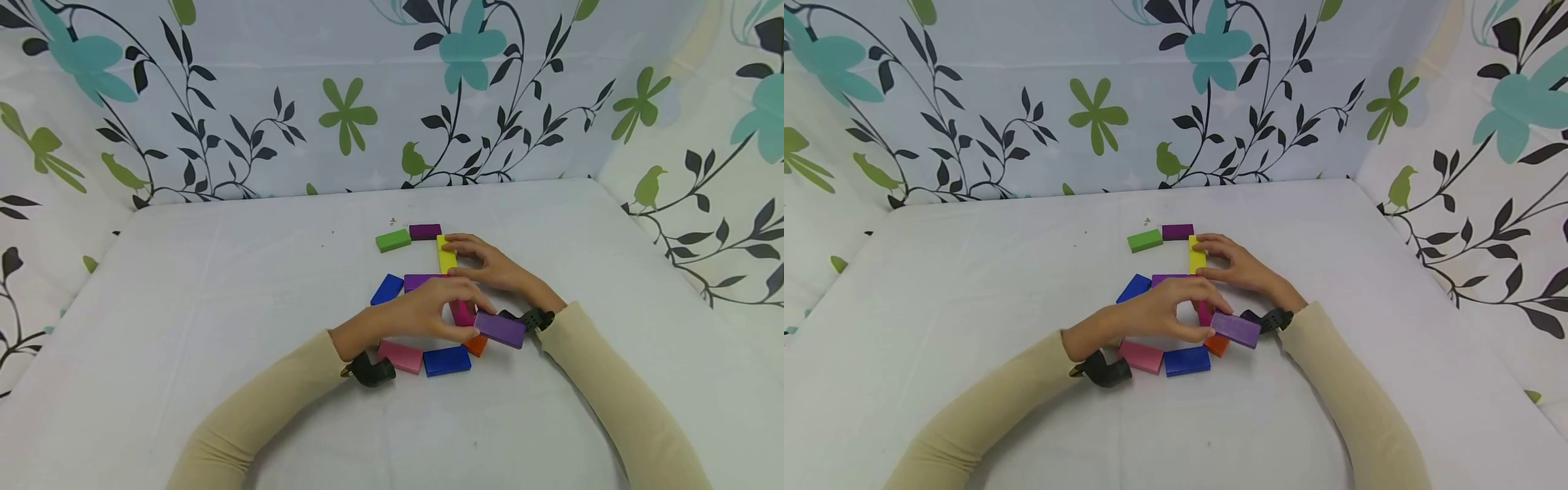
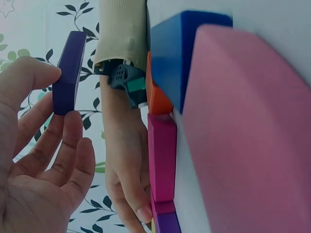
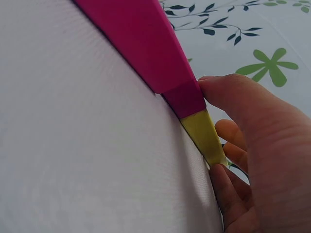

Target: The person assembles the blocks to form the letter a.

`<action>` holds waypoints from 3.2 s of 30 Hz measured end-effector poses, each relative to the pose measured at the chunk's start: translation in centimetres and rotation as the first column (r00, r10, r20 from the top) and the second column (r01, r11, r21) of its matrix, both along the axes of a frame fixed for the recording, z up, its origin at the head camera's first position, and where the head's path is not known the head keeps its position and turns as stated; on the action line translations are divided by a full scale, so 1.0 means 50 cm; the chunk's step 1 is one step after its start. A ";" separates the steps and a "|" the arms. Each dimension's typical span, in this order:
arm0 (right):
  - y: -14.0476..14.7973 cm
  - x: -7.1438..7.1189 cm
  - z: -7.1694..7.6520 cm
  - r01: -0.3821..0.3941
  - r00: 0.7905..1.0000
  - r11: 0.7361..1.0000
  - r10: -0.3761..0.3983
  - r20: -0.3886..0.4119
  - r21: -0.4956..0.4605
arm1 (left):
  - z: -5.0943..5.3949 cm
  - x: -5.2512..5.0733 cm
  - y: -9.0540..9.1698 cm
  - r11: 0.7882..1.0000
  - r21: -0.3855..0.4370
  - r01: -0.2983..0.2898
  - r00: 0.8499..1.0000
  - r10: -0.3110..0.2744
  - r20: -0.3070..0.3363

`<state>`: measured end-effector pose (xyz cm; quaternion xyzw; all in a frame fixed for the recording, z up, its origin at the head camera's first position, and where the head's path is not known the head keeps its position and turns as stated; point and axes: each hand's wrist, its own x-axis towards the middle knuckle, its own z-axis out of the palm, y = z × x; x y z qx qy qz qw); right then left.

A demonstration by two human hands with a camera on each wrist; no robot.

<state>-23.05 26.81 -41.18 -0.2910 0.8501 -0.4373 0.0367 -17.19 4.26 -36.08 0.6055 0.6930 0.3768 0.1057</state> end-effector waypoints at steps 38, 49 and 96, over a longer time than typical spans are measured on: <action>-0.003 0.002 0.002 0.020 1.000 1.000 -0.020 -0.015 0.021 | -0.029 0.041 0.045 0.974 -0.227 0.014 1.000 -0.010 0.018; -0.004 0.002 0.004 0.011 1.000 1.000 -0.011 -0.001 0.004 | -0.029 0.041 0.052 0.960 -0.279 -0.001 1.000 0.006 0.017; 0.006 0.000 -0.004 -0.035 0.999 0.999 0.035 -0.023 -0.007 | 0.034 -0.013 -0.018 0.992 -0.061 -0.107 0.994 0.106 -0.016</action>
